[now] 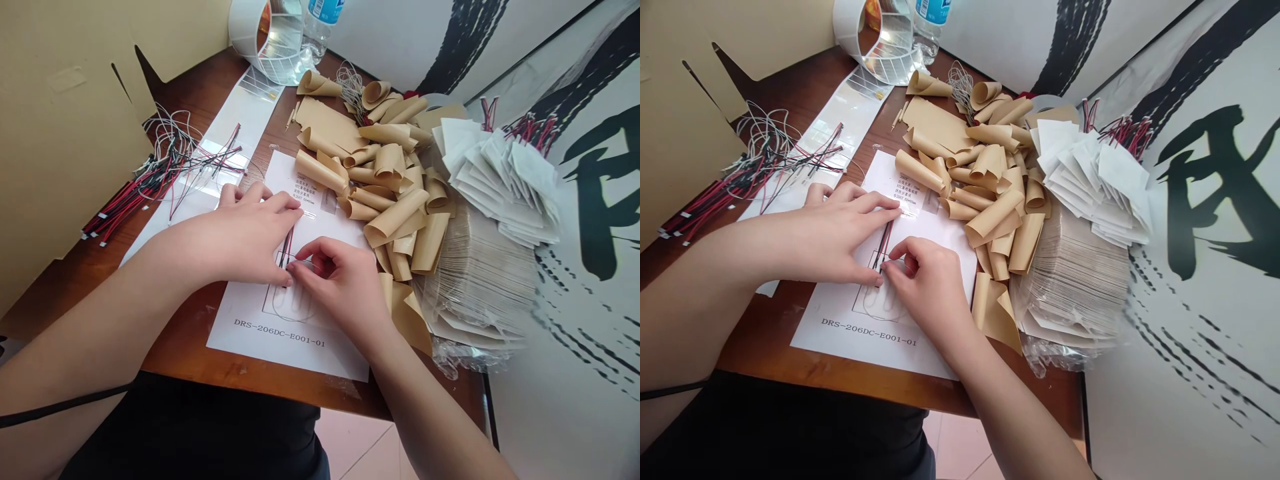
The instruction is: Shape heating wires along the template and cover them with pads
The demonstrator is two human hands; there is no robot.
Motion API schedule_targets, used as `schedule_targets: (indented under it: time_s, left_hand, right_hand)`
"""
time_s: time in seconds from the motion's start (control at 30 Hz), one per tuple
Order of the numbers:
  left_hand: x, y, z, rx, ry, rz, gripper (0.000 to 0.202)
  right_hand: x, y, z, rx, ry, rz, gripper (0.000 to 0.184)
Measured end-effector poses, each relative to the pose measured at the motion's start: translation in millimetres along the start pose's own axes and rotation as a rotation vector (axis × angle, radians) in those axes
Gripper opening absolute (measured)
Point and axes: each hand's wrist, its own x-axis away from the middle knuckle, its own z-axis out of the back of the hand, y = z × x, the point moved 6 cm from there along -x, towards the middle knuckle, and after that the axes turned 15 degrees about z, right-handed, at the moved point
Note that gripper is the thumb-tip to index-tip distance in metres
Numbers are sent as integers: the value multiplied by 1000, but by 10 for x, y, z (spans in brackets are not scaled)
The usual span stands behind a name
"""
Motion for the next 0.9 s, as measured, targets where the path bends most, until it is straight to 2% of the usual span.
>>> schedule_targets:
  time_s: [0.17, 0.37, 0.53, 0.9]
  left_hand:
    - [9, 14, 8, 5, 14, 23, 72]
    - [16, 27, -5, 11, 32, 23, 69]
    - [-26, 29, -18, 39, 71, 37, 72]
    - [-33, 46, -11, 79, -21, 114, 77]
  right_hand:
    - [3, -22, -13, -28, -37, 41, 11]
    - [7, -10, 55, -51, -49, 55, 15]
    - [15, -67, 86, -1, -99, 143, 14]
    - [39, -132, 70, 71, -163, 286, 22]
